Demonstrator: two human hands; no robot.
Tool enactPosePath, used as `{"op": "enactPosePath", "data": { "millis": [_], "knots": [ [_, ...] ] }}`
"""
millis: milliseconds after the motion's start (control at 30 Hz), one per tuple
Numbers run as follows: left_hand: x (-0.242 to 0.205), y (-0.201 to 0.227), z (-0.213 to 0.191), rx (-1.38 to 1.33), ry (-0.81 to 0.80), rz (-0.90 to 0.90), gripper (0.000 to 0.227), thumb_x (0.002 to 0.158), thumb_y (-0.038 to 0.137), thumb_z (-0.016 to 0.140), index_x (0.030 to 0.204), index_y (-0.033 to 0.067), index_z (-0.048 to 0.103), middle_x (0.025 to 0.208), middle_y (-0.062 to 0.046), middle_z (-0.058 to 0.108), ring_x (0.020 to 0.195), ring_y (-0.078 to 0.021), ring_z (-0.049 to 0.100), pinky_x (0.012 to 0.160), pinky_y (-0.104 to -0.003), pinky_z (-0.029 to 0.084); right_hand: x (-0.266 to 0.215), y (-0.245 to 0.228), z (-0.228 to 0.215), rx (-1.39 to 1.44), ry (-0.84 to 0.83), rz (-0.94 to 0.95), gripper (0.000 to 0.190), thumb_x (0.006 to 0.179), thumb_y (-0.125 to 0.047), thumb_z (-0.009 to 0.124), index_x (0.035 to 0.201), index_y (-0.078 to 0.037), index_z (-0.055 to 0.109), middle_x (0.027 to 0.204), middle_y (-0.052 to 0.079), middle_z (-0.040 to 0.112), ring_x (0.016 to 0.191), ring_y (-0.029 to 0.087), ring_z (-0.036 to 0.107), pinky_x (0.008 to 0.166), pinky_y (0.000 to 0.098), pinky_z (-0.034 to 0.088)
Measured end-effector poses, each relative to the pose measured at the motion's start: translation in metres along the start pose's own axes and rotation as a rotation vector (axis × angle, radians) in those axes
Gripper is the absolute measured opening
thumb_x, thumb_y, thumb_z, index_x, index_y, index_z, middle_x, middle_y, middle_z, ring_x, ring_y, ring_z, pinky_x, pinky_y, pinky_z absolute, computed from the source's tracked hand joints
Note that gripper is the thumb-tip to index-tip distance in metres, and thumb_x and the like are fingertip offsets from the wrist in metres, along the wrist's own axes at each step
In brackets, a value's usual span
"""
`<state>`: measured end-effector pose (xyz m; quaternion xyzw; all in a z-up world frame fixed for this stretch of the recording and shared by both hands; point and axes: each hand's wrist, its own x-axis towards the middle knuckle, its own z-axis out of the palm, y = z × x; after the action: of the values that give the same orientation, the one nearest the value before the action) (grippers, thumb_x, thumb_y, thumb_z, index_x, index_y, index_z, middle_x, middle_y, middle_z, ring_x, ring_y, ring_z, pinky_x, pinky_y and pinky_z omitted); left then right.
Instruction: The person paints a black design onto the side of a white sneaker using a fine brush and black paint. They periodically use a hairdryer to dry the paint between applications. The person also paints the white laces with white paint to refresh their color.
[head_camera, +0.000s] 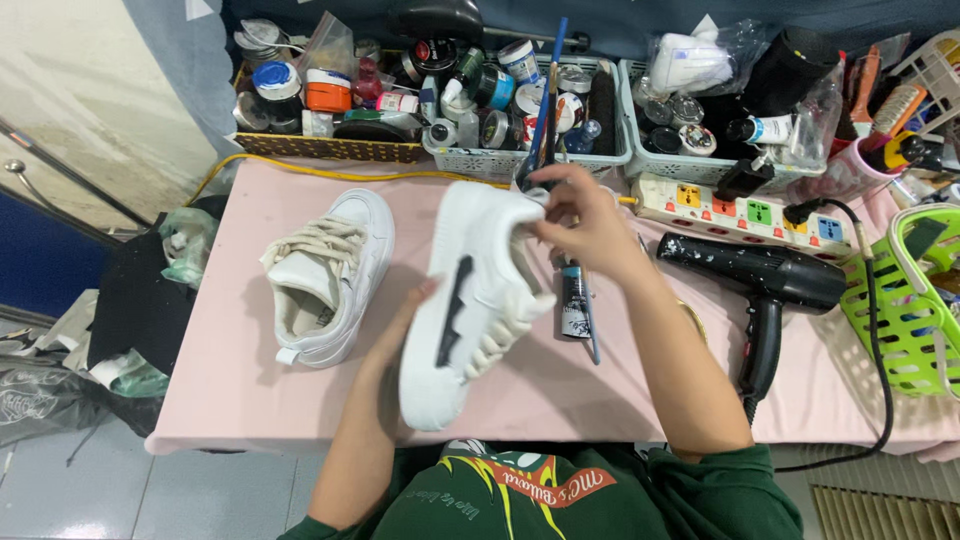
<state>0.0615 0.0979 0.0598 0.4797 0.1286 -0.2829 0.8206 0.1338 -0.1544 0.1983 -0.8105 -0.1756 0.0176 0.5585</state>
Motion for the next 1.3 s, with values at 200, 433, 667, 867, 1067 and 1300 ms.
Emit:
{"op": "enactPosePath", "data": {
  "millis": [200,433,667,867,1067,1300],
  "knots": [
    [0.0,0.03,0.015,-0.16,0.067,0.221,0.079,0.089,0.054,0.062,0.147,0.0037,0.043,0.134,-0.016,0.06,0.113,-0.0236,0.062,0.094,-0.038,0.052,-0.018,0.03,-0.079,0.012,0.25,-0.019,0.036,0.093,-0.004,0.077,0.124,-0.006,0.06,0.095,0.002,0.067,0.082,0.009,0.063,0.059,0.024,0.05],
    [-0.007,0.03,0.018,-0.184,0.173,0.375,0.074,0.091,0.054,0.059,0.144,0.0034,0.046,0.127,-0.015,0.061,0.106,-0.0237,0.063,0.089,-0.038,0.053,-0.032,0.083,-0.081,-0.433,0.196,0.072,0.012,0.093,-0.011,0.075,0.1,-0.002,0.073,0.078,0.006,0.07,0.07,0.015,0.063,0.065,0.0328,0.051],
    [0.003,0.034,0.029,-0.162,0.08,0.511,0.071,0.091,0.054,0.057,0.139,0.0035,0.048,0.119,-0.016,0.062,0.099,-0.0251,0.063,0.084,-0.04,0.054,-0.02,0.087,-0.039,-0.66,0.253,0.086,0.02,0.083,-0.016,0.078,0.102,-0.008,0.078,0.075,0.011,0.069,0.063,0.026,0.063,0.062,0.0409,0.05],
    [0.0,0.03,0.031,0.035,0.25,0.622,0.071,0.092,0.051,0.059,0.138,-0.0016,0.051,0.125,-0.015,0.059,0.112,-0.0223,0.058,0.095,-0.037,0.049,-0.017,0.081,-0.033,-0.611,0.295,0.071,0.018,0.091,-0.022,0.075,0.1,-0.006,0.077,0.075,0.01,0.067,0.062,0.026,0.062,0.06,0.0409,0.049],
    [-0.002,0.033,0.036,0.133,0.33,0.708,0.069,0.092,0.049,0.061,0.139,-0.0017,0.049,0.129,-0.014,0.059,0.117,-0.021,0.057,0.1,-0.036,0.046,-0.015,0.085,-0.022,-0.7,0.258,0.126,0.027,0.087,-0.033,0.078,0.093,-0.007,0.077,0.072,0.009,0.066,0.062,0.025,0.063,0.059,0.0391,0.049],
    [0.001,0.028,0.031,0.161,0.351,0.696,0.065,0.093,0.047,0.064,0.134,-0.0026,0.051,0.12,-0.013,0.06,0.108,-0.0199,0.058,0.095,-0.034,0.049,-0.029,0.099,-0.04,-0.44,0.216,0.053,0.018,0.093,-0.017,0.068,0.105,-0.004,0.069,0.089,0.008,0.068,0.078,0.019,0.066,0.065,0.0345,0.053]
  ]
}}
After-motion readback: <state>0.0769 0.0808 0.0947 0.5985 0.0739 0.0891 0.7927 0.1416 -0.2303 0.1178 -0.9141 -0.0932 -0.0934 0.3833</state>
